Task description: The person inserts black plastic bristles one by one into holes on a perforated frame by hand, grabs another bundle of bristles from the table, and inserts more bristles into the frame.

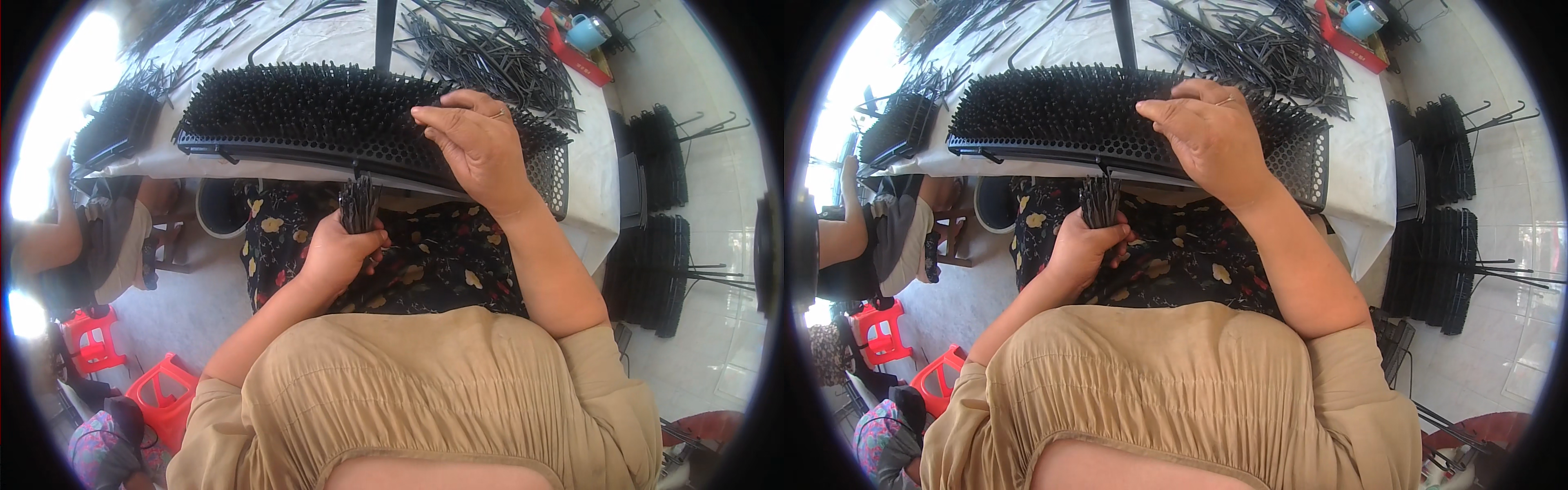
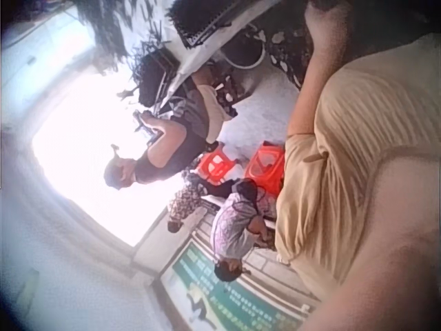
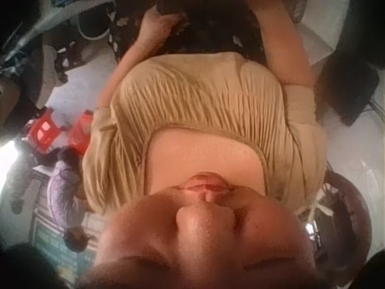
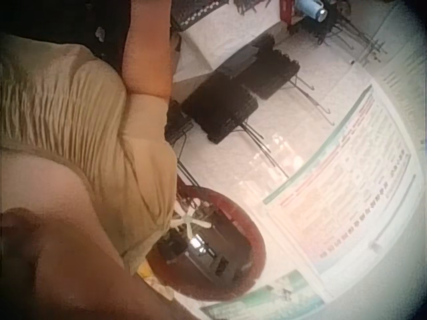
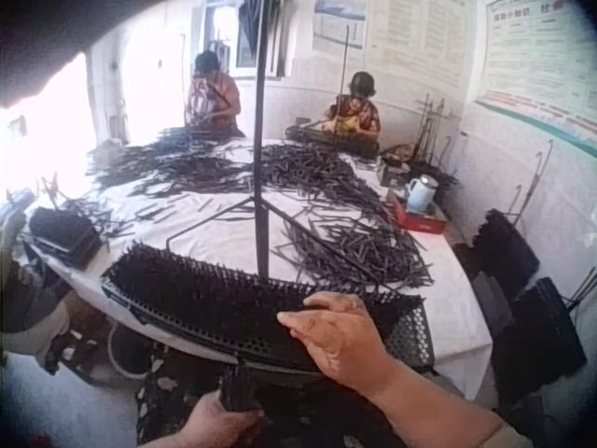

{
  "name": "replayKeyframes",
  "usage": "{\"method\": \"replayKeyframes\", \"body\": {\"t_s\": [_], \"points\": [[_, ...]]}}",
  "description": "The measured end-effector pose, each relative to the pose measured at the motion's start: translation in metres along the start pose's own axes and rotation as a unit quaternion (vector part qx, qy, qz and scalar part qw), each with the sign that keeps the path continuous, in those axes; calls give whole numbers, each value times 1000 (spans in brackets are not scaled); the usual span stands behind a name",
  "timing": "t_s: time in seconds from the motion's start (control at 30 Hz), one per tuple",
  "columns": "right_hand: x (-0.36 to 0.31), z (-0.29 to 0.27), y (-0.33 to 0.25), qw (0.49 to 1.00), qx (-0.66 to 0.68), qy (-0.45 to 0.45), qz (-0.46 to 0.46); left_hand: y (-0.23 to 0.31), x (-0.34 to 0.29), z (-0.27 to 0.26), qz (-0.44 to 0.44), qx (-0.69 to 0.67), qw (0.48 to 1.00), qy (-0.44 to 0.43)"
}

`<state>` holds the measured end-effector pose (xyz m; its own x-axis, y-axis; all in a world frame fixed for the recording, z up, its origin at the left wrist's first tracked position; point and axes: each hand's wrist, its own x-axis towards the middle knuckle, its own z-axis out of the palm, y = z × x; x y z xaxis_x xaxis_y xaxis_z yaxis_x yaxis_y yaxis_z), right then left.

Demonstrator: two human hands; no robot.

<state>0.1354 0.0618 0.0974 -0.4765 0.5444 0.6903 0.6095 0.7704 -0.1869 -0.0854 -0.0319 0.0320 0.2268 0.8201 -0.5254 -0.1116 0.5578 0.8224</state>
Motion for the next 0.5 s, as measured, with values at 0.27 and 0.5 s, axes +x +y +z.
{"method": "replayKeyframes", "body": {"t_s": [0.27, 0.5], "points": [[-1, 3, 6, 998, 41, 2, 48, 0, 1, 0, -5, 5, 1000, -6], [-5, 4, 4, 997, 62, -1, 44, 0, 4, 0, -9, -1, 1000, -10]]}}
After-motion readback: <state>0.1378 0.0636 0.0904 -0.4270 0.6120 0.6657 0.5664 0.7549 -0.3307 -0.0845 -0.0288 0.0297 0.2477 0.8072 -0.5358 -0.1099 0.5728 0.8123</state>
